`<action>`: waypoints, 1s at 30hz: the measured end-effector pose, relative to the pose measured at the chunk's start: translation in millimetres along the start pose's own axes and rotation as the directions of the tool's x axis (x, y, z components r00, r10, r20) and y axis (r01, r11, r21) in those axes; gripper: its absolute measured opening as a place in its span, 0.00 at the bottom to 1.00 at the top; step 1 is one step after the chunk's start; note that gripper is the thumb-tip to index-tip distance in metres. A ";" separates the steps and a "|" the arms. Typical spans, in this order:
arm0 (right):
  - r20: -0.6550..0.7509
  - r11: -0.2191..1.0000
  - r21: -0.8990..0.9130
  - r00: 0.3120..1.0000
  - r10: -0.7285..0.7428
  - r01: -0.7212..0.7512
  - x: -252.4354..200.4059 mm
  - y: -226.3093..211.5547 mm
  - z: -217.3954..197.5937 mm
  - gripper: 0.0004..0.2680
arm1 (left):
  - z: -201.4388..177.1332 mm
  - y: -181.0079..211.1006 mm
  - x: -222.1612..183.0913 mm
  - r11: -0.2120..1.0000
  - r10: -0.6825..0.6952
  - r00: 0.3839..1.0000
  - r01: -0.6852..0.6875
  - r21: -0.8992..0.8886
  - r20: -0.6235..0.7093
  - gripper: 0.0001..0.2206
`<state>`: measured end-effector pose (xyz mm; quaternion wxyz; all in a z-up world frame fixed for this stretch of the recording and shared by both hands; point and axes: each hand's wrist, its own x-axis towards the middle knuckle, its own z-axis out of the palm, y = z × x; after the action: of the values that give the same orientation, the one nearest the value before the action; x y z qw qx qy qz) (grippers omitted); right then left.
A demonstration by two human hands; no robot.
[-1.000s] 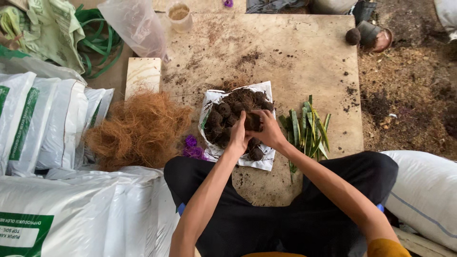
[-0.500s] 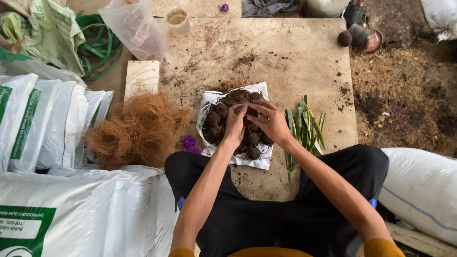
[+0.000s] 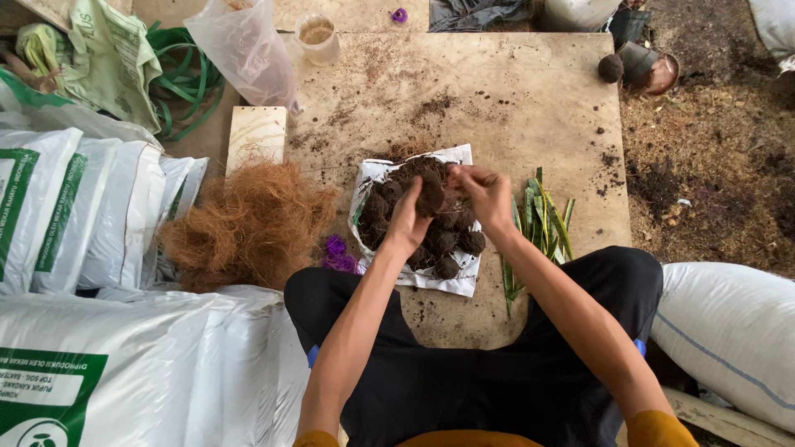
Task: The person sits at a workbench and forms a compact ball of soil and fibrous material by hand. They then take a long green leaf and wrap it around the soil ball, pressing it to secure the shape. The wrapped unit is placed back on the pile of similar items.
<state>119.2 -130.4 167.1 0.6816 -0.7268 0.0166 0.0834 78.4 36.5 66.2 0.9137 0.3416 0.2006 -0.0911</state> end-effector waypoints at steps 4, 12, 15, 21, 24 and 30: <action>-0.078 0.998 -0.012 0.996 0.054 -0.055 1.8 -8.8 -6.9 0.07 | -2.7 10.3 3.7 0.997 -0.049 0.990 0.041 -0.061 -0.135 0.32; 0.329 0.946 -0.139 0.887 0.324 -0.294 -0.4 5.6 -2.6 0.15 | -7.0 7.3 4.6 0.994 -0.047 0.996 0.055 0.099 -0.082 0.35; 0.319 0.929 -0.272 0.888 0.331 -0.249 2.5 21.0 -0.2 0.18 | -12.6 2.7 8.3 0.960 0.027 0.999 -0.018 0.281 -0.032 0.37; 0.327 0.896 -0.423 0.900 0.289 -0.134 7.2 37.1 -2.6 0.16 | -9.5 -2.4 5.4 0.977 -0.026 0.998 0.039 0.209 -0.063 0.34; 0.318 0.938 -0.323 0.920 0.228 -0.121 5.5 39.1 0.9 0.14 | -4.7 -0.2 -1.6 0.999 -0.032 0.999 0.031 0.040 0.023 0.35; 0.317 0.982 -0.145 0.934 0.165 -0.124 3.2 44.9 3.6 0.13 | 6.0 9.8 -2.2 0.994 -0.032 0.999 0.034 -0.099 0.018 0.35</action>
<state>115.9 -129.7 122.1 0.6208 -0.7401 -0.0487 0.2539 81.2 39.8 77.0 0.9296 0.2914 0.2028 -0.0990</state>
